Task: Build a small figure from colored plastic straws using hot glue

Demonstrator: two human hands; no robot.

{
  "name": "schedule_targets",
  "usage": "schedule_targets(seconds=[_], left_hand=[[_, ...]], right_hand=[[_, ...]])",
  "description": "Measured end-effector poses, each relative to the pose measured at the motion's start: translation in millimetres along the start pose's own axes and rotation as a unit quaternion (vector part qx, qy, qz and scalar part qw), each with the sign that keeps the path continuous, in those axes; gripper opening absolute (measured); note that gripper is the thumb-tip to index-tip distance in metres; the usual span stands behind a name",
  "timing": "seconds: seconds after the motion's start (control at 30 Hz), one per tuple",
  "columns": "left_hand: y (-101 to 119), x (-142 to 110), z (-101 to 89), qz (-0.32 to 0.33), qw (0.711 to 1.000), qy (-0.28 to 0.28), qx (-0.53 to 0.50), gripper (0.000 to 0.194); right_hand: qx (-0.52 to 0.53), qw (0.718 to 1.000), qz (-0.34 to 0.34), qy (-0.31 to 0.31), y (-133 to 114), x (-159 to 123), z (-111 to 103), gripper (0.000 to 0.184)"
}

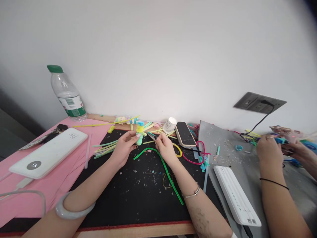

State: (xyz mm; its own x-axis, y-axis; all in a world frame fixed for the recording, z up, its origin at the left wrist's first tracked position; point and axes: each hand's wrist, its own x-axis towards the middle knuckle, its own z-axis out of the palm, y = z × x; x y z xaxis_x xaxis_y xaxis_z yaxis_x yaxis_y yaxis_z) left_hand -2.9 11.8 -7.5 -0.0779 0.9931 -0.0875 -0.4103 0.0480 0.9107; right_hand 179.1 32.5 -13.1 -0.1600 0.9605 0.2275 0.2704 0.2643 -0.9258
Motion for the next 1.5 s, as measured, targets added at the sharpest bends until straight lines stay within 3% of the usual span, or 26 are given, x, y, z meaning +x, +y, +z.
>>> schedule_targets(seconds=[0.17, 0.4, 0.67, 1.0, 1.3, 1.5], left_hand=[[1, -1, 1.2, -0.003, 1.0, -0.001, -0.002, 0.03], [0, -1, 0.9, -0.005, 1.0, -0.002, 0.004, 0.03], [2, -2, 2.1, -0.003, 1.0, -0.005, -0.002, 0.031], [3, -2, 3.3, -0.003, 1.0, -0.006, 0.002, 0.03], [2, -2, 1.5, -0.002, 1.0, -0.005, 0.009, 0.032], [4, -3, 3.6, -0.008, 1.0, -0.01, 0.007, 0.031]], right_hand=[[-0.068, 0.998, -0.015, 0.006, -7, -1, -2, 0.023], [-0.049, 0.999, 0.005, 0.014, -7, 0, -4, 0.031], [0.052, 0.997, 0.049, -0.006, -5, 0, 1, 0.009], [-0.112, 0.992, -0.042, 0.039, 3, 0, -2, 0.013], [-0.075, 0.996, -0.036, 0.034, -1, -1, -1, 0.017], [0.049, 0.998, 0.021, 0.024, -4, 0, 1, 0.017]])
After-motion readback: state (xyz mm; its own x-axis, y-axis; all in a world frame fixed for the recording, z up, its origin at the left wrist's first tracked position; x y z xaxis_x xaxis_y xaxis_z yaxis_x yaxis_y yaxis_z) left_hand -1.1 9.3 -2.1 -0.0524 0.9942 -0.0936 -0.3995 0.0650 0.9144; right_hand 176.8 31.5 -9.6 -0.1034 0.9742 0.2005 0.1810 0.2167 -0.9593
